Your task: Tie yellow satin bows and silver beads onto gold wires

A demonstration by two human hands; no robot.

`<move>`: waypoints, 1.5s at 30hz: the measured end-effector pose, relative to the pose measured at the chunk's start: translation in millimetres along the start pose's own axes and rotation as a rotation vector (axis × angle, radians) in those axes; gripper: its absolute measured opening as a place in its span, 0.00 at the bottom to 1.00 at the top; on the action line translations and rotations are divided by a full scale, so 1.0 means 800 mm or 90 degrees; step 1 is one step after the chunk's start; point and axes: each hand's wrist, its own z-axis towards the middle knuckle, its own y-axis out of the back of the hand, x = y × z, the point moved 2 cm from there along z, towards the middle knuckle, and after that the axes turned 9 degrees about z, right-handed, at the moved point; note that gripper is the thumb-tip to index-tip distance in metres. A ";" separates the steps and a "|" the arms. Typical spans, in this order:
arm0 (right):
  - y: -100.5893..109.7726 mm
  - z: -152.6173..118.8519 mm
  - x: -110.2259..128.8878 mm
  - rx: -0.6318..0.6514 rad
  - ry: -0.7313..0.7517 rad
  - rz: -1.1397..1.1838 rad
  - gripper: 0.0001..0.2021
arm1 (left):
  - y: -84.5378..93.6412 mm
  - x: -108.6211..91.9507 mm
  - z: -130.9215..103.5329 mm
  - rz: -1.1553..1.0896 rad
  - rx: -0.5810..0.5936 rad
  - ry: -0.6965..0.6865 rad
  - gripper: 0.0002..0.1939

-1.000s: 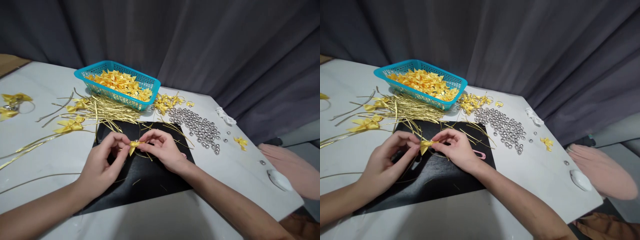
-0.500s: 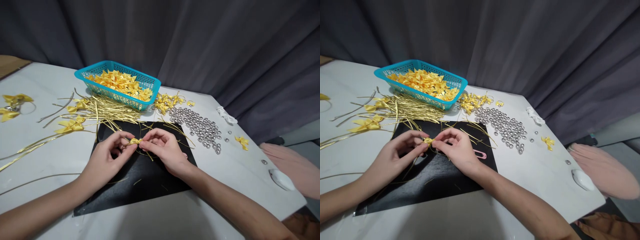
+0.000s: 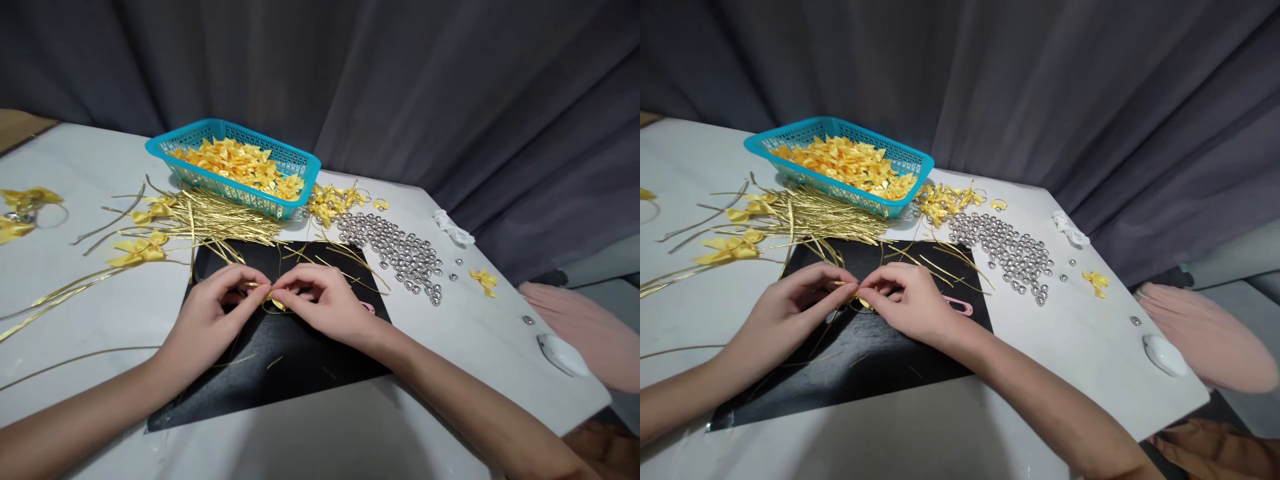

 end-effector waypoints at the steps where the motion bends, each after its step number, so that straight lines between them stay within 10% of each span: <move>1: 0.001 -0.001 0.003 0.025 0.057 -0.061 0.05 | 0.000 -0.001 0.000 -0.005 0.006 0.000 0.09; 5: 0.005 -0.004 0.010 0.091 0.200 -0.210 0.06 | -0.002 -0.001 0.000 -0.014 0.034 -0.001 0.09; 14: 0.002 -0.002 0.009 -0.009 0.074 -0.151 0.06 | -0.004 0.000 0.000 0.012 0.046 -0.036 0.10; 21: 0.000 -0.002 -0.001 0.113 -0.207 0.340 0.13 | -0.003 0.001 -0.001 0.027 0.051 -0.037 0.11; 31: 0.039 0.008 0.024 0.070 -0.212 0.610 0.04 | -0.001 0.006 0.007 0.001 -0.005 0.043 0.14; 41: 0.034 0.008 0.018 -0.103 -0.132 0.186 0.10 | -0.002 -0.002 0.002 -0.025 0.023 0.065 0.12; 45: 0.018 0.002 0.019 -0.028 -0.106 0.019 0.11 | -0.001 -0.003 0.001 -0.039 0.025 0.064 0.11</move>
